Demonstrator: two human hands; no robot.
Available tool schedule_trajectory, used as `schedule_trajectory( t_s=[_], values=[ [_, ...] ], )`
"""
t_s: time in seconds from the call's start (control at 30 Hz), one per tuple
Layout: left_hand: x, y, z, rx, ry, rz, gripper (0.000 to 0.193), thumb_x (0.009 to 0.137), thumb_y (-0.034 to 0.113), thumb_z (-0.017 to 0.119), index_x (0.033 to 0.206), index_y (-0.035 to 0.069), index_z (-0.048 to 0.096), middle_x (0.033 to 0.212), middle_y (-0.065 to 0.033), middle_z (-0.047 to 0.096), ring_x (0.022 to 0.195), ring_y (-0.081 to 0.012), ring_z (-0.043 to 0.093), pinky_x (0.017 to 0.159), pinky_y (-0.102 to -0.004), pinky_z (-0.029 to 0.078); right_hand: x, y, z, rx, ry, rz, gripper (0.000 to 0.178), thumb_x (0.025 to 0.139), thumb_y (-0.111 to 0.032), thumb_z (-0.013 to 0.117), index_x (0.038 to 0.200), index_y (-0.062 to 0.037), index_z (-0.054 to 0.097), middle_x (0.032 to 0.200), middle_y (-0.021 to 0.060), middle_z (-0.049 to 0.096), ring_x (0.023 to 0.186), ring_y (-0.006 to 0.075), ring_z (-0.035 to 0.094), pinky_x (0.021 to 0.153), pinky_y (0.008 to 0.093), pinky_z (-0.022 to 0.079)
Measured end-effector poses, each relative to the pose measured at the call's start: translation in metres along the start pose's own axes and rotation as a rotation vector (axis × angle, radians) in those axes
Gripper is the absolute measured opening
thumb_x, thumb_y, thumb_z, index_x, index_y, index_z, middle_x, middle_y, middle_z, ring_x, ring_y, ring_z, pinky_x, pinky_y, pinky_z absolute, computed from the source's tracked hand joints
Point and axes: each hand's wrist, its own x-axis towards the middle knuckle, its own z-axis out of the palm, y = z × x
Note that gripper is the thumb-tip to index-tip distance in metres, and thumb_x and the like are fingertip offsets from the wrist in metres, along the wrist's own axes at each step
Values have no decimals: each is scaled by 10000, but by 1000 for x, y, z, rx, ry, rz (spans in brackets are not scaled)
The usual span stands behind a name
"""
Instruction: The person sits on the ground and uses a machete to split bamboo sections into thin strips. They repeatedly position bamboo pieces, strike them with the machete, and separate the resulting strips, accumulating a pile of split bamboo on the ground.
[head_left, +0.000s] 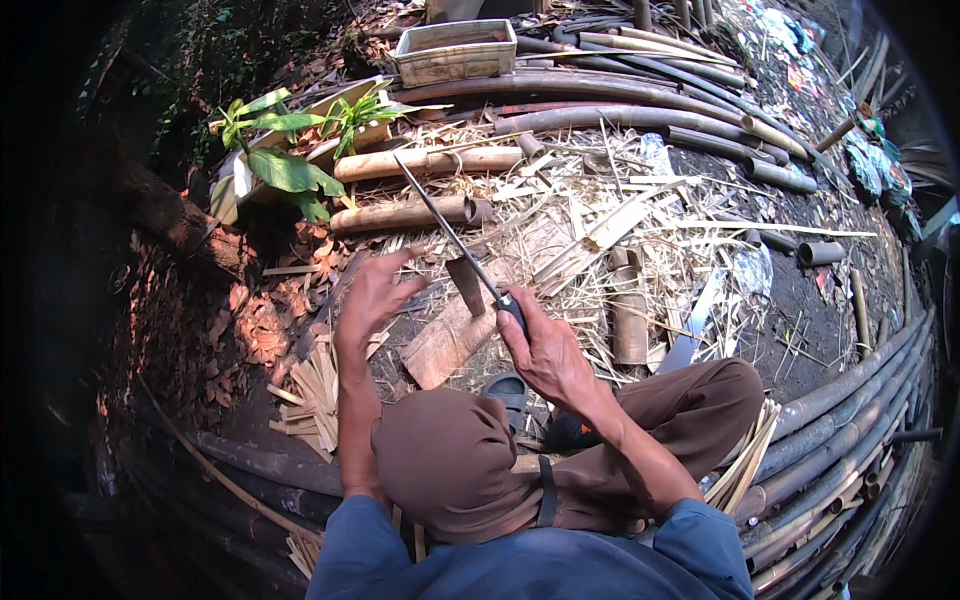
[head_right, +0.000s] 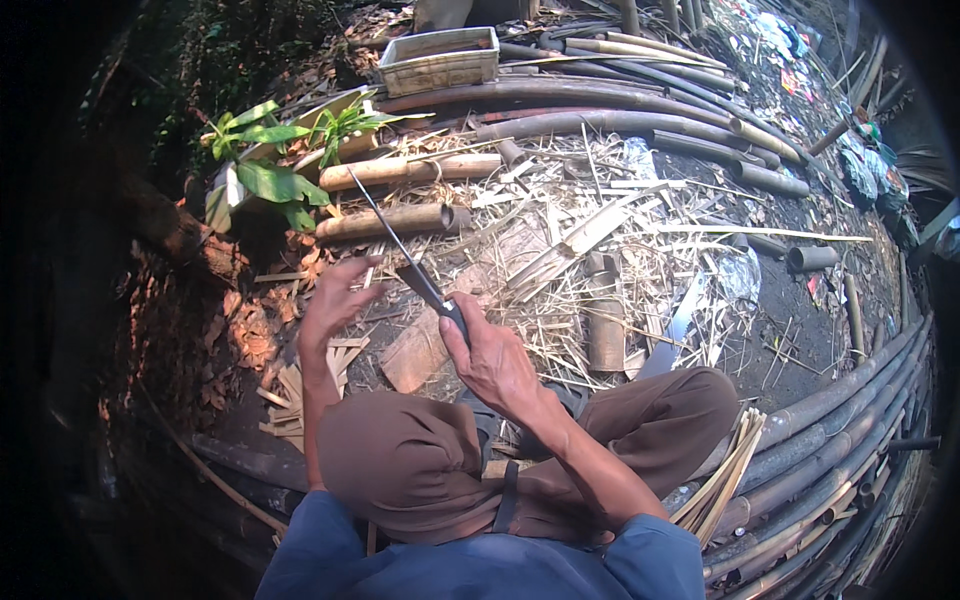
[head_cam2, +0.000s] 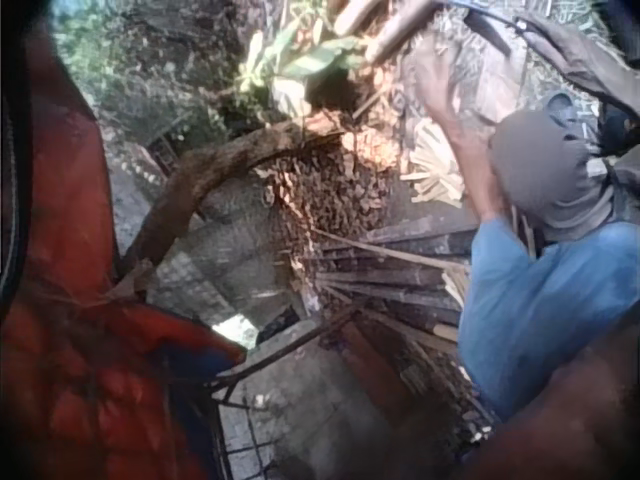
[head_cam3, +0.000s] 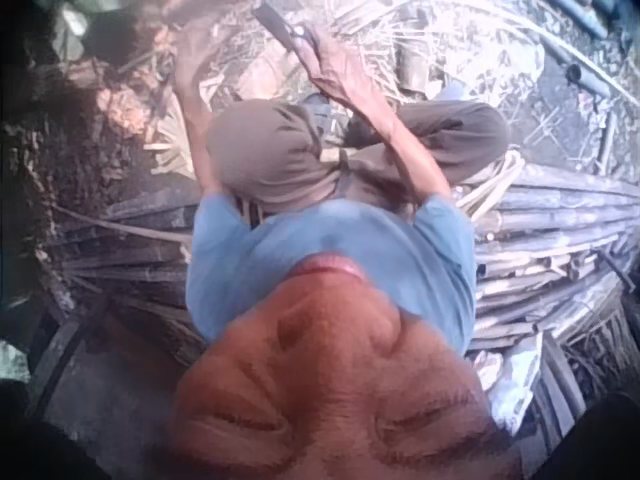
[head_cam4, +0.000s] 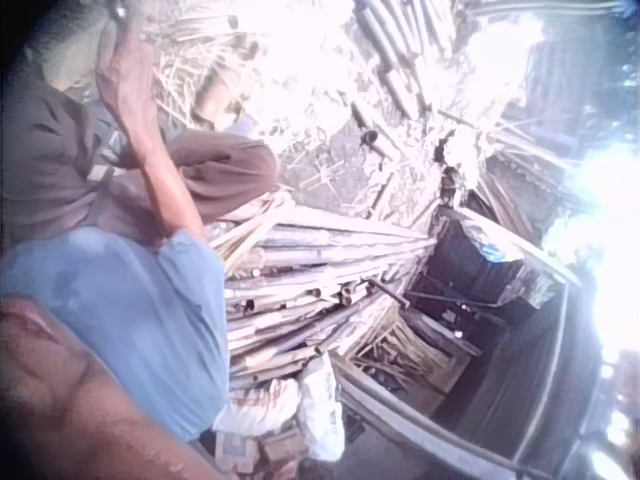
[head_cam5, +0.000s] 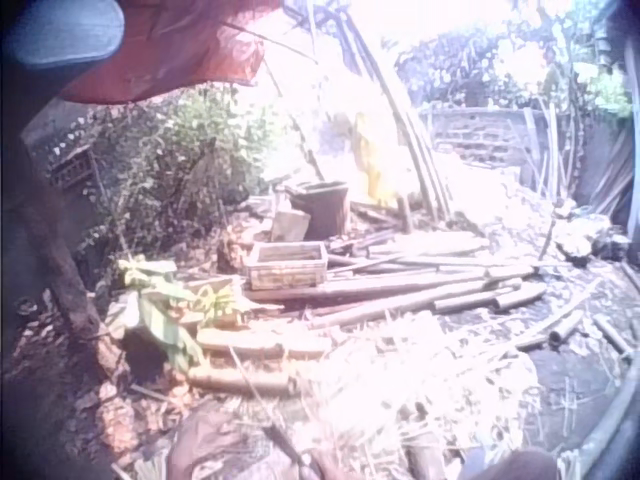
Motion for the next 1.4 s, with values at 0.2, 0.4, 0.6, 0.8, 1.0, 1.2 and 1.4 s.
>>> schedule_trajectory(
  t_s=[0.2,0.4,0.6,0.8,1.0,1.2,1.4],
  values=[
    [76,122,-132,-323,928,853,254,939,140,645,1183,72,671,1126,-95,707,1000,-161,677,868,-266,531,3,-1,-14,-50,8,41,300,1007,-247,489,1249,-74,455,670,249,609,648,477,620,592,541,459],
    [144,-33,67,-26,41,364,343,952,250,594,1243,71,624,1171,-205,655,1114,-277,620,1004,-479,412,-1,67,49,-68,-78,54,273,1003,-270,490,1183,-66,479,672,251,604,640,469,616,587,534,453],
    [110,3,84,-1029,326,103,859,949,738,223,1162,0,608,1060,-114,674,953,-203,647,903,-351,496,35,90,33,61,-33,169,375,945,-375,574,1051,-15,568,681,176,597,611,323,615,597,438,480],
    [117,24,113,-927,608,116,356,900,370,725,933,36,607,815,25,573,727,-68,493,651,-235,416,60,130,40,167,-158,298,377,796,-226,657,1088,6,596,785,158,639,692,268,630,655,388,506],
    [143,30,134,-666,778,125,490,946,492,612,768,37,577,658,5,533,608,-100,459,577,-268,384,75,139,37,-117,-49,300,399,808,-206,641,1164,-37,582,892,254,685,844,398,684,787,488,530],
    [144,43,137,-972,593,188,442,975,438,576,823,23,576,673,-32,599,579,-88,555,550,-236,456,90,164,7,-364,-90,125,276,853,-201,583,1100,-81,569,694,164,626,612,307,624,549,434,491],
    [125,33,135,-955,562,240,415,977,441,573,814,61,541,585,25,473,520,-51,456,475,-210,338,12,237,100,-85,-29,310,291,820,-201,599,1052,-25,600,765,182,645,744,324,654,683,450,514]
  ],
)
